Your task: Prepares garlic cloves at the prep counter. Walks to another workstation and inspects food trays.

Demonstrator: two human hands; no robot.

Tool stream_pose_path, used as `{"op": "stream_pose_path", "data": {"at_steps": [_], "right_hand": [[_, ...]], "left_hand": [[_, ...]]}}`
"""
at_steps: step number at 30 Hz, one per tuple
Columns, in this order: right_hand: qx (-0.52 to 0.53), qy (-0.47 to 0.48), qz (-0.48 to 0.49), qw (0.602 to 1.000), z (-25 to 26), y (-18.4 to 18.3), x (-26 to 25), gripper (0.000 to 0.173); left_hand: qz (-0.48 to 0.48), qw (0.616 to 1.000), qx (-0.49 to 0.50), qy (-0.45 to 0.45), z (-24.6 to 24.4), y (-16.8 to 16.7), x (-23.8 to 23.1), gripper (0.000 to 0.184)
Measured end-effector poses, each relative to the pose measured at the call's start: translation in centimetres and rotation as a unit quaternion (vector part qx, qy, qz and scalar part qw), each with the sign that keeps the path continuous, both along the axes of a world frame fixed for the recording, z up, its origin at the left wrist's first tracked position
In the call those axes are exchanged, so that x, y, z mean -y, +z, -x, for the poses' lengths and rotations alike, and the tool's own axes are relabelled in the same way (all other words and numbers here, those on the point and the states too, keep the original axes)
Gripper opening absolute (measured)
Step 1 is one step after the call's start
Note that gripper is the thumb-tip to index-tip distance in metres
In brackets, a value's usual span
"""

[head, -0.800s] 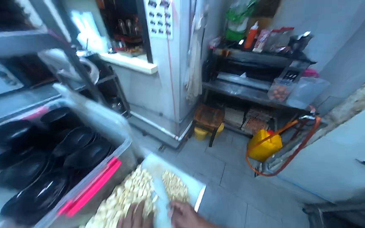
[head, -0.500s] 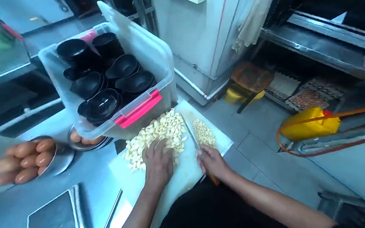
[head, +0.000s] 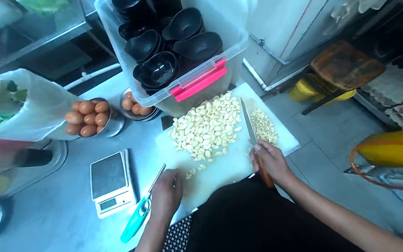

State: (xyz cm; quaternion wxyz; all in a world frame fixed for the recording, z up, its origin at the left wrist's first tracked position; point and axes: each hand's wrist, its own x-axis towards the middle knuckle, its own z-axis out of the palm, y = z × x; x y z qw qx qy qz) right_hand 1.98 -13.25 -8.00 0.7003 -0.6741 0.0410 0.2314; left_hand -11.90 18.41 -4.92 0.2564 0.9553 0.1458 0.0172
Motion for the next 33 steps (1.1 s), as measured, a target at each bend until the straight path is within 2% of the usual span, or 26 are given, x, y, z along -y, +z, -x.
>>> {"op": "stream_pose_path", "data": {"at_steps": [7,9,10,12,13,15,17,19,21,25,28,33], "right_hand": [[-0.015,-0.004,0.012,1.000,-0.1,0.4,-0.1,0.033],[-0.013,-0.006,0.011,1.000,-0.1,0.4,-0.1,0.033],[-0.013,-0.006,0.011,1.000,-0.1,0.4,-0.1,0.033],[-0.014,-0.003,0.011,1.000,-0.1,0.4,0.0,0.034],[-0.014,0.000,0.010,1.000,0.0,0.4,0.0,0.034],[0.003,0.026,0.017,0.999,0.3,0.6,0.2,0.036],[0.056,0.078,0.030,0.995,0.6,1.2,0.4,0.038],[0.131,0.130,0.033,0.982,1.1,2.1,0.3,0.038],[0.223,0.171,0.032,0.959,1.3,3.1,0.1,0.038],[0.343,0.189,0.051,0.919,1.2,4.3,-0.1,0.043],[0.362,0.191,0.066,0.910,1.3,4.9,0.0,0.047],[0.365,0.182,0.066,0.911,1.4,4.8,0.1,0.048]], "left_hand": [[-0.011,0.983,-0.175,0.043,2.8,0.0,2.9,0.025],[-0.001,0.983,-0.177,0.050,2.7,-0.1,3.3,0.023],[0.023,0.985,-0.160,0.054,2.6,-0.2,3.3,0.023],[0.145,0.979,-0.122,0.078,1.9,0.0,3.2,0.023],[0.233,0.962,-0.101,0.097,1.2,0.3,3.2,0.022],[0.413,0.900,-0.049,0.129,-0.5,1.3,3.8,0.019],[0.531,0.837,-0.009,0.136,-2.3,2.2,4.8,0.021],[0.591,0.797,0.008,0.123,-3.9,2.9,6.0,0.025],[0.624,0.773,0.008,0.113,-5.6,3.5,7.4,0.025],[0.680,0.724,-0.005,0.115,-8.5,4.9,10.1,0.015],[0.683,0.725,-0.014,0.092,-9.5,5.2,11.4,0.013],[0.646,0.760,-0.015,0.063,-10.1,4.8,12.6,0.015]]}}
